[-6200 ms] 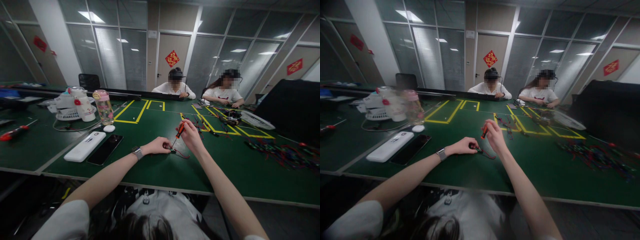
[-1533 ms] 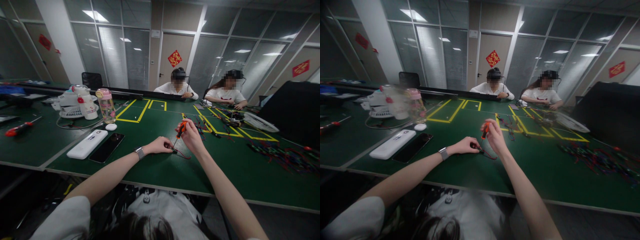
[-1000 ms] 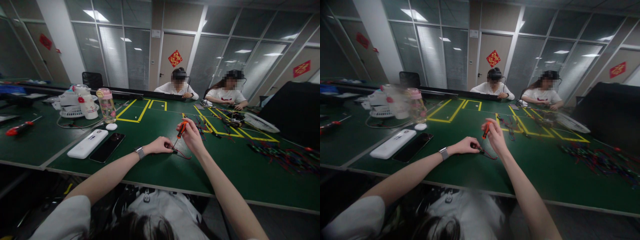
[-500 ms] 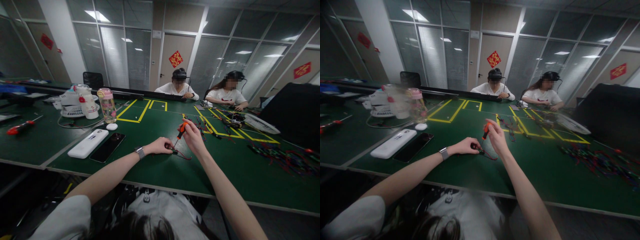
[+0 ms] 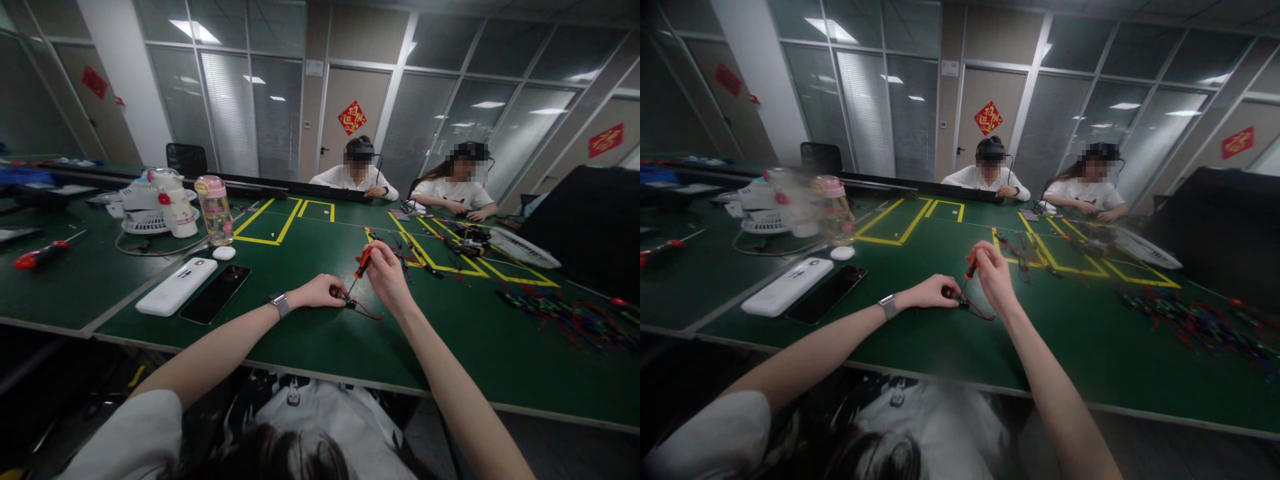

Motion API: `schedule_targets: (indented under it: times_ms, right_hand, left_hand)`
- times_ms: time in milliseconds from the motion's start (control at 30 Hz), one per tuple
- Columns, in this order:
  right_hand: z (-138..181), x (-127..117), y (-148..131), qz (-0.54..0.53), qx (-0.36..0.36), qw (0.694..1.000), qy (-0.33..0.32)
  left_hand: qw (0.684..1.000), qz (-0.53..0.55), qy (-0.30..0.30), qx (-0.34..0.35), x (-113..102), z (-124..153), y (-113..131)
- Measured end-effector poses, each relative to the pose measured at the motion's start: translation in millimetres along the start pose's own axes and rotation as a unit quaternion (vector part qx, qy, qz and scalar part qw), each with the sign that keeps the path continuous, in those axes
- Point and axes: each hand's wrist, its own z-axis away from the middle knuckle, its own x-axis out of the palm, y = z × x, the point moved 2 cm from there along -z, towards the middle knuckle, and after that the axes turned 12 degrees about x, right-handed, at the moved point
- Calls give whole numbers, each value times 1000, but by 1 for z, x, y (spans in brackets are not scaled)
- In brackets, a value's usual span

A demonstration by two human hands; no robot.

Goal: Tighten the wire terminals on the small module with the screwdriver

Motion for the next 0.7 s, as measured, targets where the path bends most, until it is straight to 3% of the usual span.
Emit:
schedule_targets:
  times_ms: [233,500,700]
  right_hand:
    - [4,6,-2,-38,35,998,-37]
    - [1,2,-1,-44,13,999,-15]
    - [3,6,-2,-48,42,996,-56]
  left_hand:
    - [1000,5,-1,2,0,0,-2]
    - [1000,3,1,6,0,0,-2]
    - [1000,4,0,5,1,0,-5]
